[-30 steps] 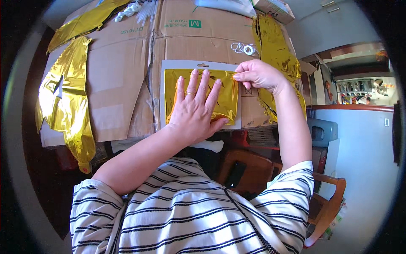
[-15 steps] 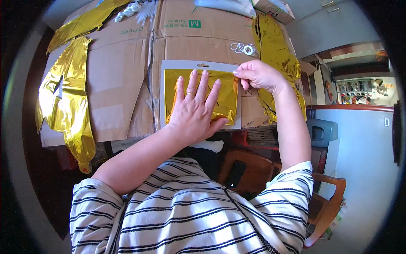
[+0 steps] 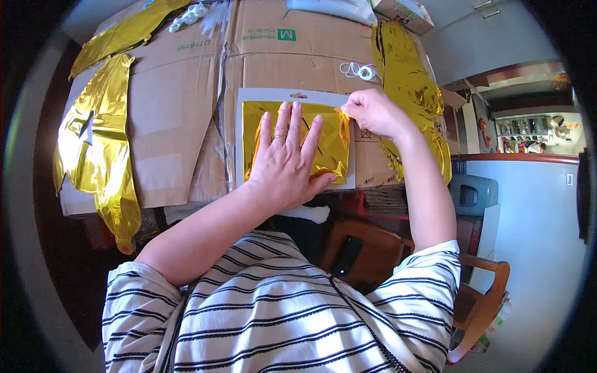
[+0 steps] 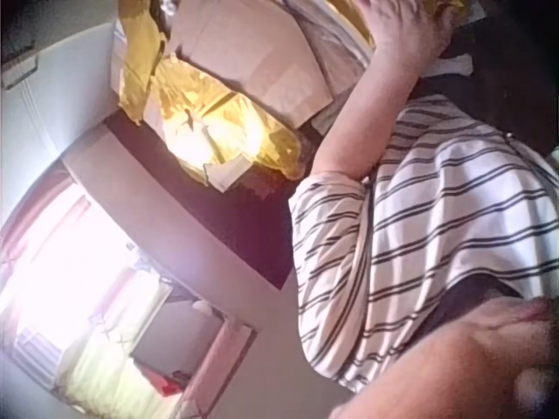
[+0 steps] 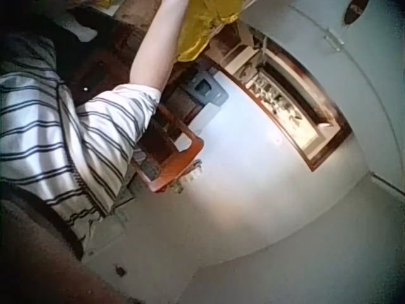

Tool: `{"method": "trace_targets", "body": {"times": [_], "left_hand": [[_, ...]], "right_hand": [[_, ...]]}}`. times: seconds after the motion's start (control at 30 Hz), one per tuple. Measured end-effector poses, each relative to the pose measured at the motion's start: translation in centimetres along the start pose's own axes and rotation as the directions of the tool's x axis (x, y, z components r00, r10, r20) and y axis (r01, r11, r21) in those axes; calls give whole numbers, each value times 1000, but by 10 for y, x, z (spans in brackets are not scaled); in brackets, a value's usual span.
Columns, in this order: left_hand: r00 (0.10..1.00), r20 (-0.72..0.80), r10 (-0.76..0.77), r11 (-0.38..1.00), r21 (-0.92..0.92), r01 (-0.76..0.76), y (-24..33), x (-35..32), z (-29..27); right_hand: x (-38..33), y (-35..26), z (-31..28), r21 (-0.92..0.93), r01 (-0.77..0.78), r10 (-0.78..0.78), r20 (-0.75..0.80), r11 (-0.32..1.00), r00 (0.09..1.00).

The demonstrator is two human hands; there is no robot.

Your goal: Folding and organizing deflated gold foil balloons on top of cardboard boxes.

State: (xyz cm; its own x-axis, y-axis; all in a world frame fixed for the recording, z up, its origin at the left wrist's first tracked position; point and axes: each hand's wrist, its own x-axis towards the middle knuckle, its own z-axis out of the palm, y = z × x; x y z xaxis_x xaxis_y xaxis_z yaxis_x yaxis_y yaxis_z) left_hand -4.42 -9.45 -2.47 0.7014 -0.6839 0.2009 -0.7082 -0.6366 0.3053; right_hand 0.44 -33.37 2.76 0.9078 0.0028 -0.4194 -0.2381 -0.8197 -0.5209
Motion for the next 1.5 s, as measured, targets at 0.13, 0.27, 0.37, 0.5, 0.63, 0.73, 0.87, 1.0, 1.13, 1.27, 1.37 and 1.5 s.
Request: {"method": "trace_targets", "body": {"times": [0.13, 0.27, 0.37, 0.5, 0.63, 0.73, 0.87, 1.0, 1.13, 1.27, 1.37, 1.5], "left_hand": [[1000, 27, 1, 1000, 18, -1, 1, 1, -1], [1000, 8, 5, 999, 42, -5, 1, 0, 0], [1000, 25, 6, 999, 37, -7, 3, 1, -3], [999, 36, -2, 999, 42, 0, 2, 1, -2], [1000, 31, 2, 1000, 30, -3, 1, 1, 0], [1000, -28, -4, 999, -33, 3, 1, 0, 2], [999, -41, -17, 995, -99, 13, 0, 0, -2], [999, -36, -39, 980, -198, 31, -7, -1, -5], [996, -39, -85, 945, -320, 68, -13, 1, -9], [994, -60, -95, 931, -359, 67, -13, 1, -14], [990, -96, -99, 937, -345, 60, -13, 1, -10], [988, -125, -92, 938, -345, 44, -13, 0, -8]], "right_hand": [[-10, -2, 14, -276, 84, -152, -234, 958, 960], [-19, -3, 28, -389, 24, -204, -429, 921, 880], [-26, 3, 41, -431, 131, -391, -596, 893, 702], [-41, -11, 65, -431, 346, -550, -589, 833, 592], [-52, -3, 87, -468, 350, -539, -365, 811, 759], [-55, 1, 91, -485, 322, -499, -296, 813, 815], [-54, 5, 94, -523, 294, -494, -297, 800, 817], [-55, 2, 97, -566, 234, -469, -313, 791, 826], [-55, 1, 96, -495, 263, -458, -327, 828, 827], [-59, 11, 83, 37, 404, -346, -451, 914, 823], [-66, 24, 76, 139, 475, -332, -548, 869, 768], [-76, 25, 80, -50, 418, -359, -610, 907, 706]]}}
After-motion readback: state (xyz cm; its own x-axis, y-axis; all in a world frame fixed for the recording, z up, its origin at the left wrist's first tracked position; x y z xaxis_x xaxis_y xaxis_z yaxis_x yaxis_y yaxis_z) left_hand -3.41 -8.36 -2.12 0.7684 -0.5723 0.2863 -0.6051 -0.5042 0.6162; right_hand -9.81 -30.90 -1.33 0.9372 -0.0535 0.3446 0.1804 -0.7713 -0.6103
